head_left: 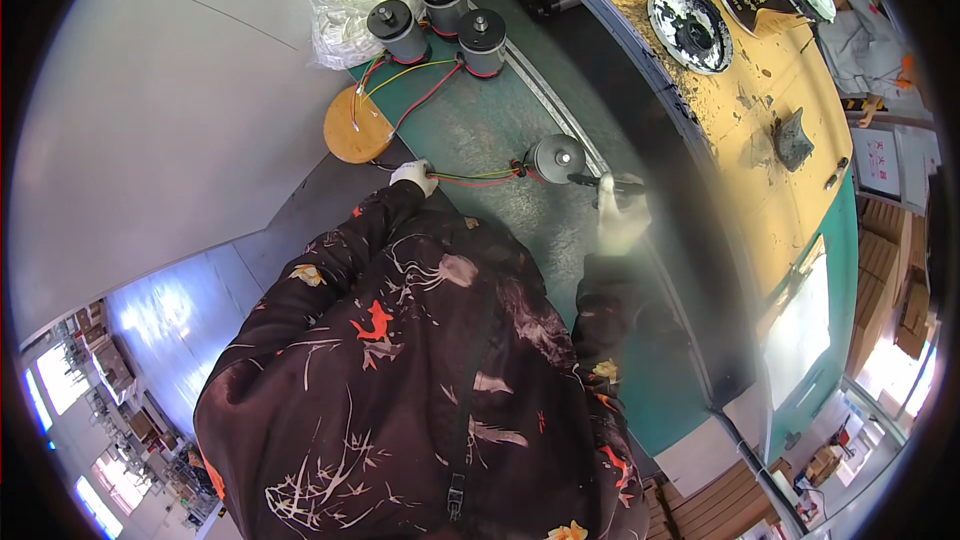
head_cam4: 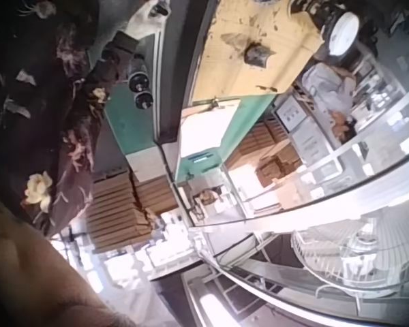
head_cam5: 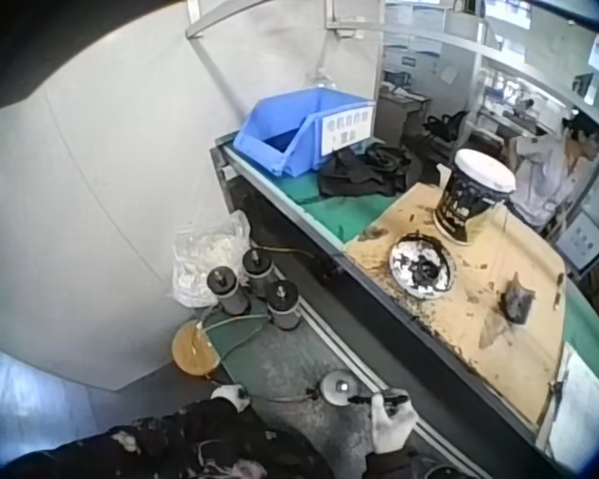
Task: Apply a coating to electronic components using a brush and organize them into a storage shelf.
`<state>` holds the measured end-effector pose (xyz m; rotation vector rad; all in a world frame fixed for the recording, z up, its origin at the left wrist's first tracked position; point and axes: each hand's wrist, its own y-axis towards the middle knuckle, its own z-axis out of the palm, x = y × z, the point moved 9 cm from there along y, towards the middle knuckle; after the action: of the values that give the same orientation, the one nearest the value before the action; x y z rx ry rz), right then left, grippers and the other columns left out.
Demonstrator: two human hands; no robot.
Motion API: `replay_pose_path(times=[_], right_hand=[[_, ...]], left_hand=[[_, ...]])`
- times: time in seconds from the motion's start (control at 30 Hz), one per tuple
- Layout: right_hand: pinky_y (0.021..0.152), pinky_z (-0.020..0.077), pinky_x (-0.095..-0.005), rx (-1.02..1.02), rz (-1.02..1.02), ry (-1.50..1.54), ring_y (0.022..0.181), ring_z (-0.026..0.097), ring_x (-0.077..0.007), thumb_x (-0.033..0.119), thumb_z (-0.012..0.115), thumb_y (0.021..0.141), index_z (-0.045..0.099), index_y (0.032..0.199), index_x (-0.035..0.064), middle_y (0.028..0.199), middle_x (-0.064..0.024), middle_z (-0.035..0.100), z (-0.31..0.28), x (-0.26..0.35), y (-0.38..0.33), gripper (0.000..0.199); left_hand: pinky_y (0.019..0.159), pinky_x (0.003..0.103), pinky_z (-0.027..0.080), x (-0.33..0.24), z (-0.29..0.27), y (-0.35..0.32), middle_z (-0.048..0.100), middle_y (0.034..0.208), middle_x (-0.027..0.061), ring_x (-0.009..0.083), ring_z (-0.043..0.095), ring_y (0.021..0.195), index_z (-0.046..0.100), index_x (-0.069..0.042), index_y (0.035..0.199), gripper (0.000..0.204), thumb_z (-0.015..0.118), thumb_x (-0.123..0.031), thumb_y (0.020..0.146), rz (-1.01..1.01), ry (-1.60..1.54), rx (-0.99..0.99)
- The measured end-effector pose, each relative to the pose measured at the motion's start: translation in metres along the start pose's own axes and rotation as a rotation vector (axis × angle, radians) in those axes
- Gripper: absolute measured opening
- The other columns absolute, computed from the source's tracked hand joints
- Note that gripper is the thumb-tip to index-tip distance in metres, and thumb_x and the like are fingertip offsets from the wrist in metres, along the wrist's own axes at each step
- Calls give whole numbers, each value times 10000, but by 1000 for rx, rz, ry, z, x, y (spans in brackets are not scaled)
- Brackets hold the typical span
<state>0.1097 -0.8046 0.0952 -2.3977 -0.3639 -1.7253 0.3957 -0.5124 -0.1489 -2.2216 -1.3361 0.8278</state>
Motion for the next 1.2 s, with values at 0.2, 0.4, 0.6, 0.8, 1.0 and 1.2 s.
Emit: replay_pose_path(times=[0.2,0.4,0.6,0.8,1.0,1.2], right_hand=[[532,423,-200,-195,-122,48,574,510,-45,133,709,885,631,937,-6,730,-13,614,-38,38,-11,168],[449,375,-204,-419,-52,235,484,511,-76,183,627,931,592,947,2,639,-38,577,-71,58,-33,185],[426,323,-184,-481,64,459,476,457,-60,248,616,925,576,874,49,601,10,483,-80,60,-29,209],[425,332,-195,-420,160,482,459,461,-71,284,625,913,556,867,46,613,-20,525,-63,25,-56,252],[431,360,-205,-316,178,517,441,471,-88,184,655,896,583,904,22,589,-38,538,-60,32,-67,178],[447,344,-224,-387,-270,264,496,488,-90,235,608,911,594,934,29,690,-38,586,-149,144,41,208]], left_hand=[[901,451,485,-94,-47,-32,671,1068,125,323,627,1052,641,-100,1106,489,716,-382,713,275,532,-56],[923,467,445,-262,-106,-124,516,1179,178,359,532,1090,460,-72,1329,865,814,-385,605,915,-96,-350],[932,481,447,-299,-94,-114,483,1141,180,372,505,1109,491,-57,1261,831,816,-345,553,789,-92,-349],[913,460,478,-235,-132,-86,472,1142,203,376,521,1091,511,-25,1202,806,824,-335,527,574,-115,-498],[903,423,504,-175,-214,-22,482,1153,189,341,549,1080,525,0,1201,830,835,-341,510,346,-140,-591],[936,428,474,-180,-247,0,524,1149,165,335,542,1110,565,-21,1219,824,850,-347,518,511,-56,-630]])
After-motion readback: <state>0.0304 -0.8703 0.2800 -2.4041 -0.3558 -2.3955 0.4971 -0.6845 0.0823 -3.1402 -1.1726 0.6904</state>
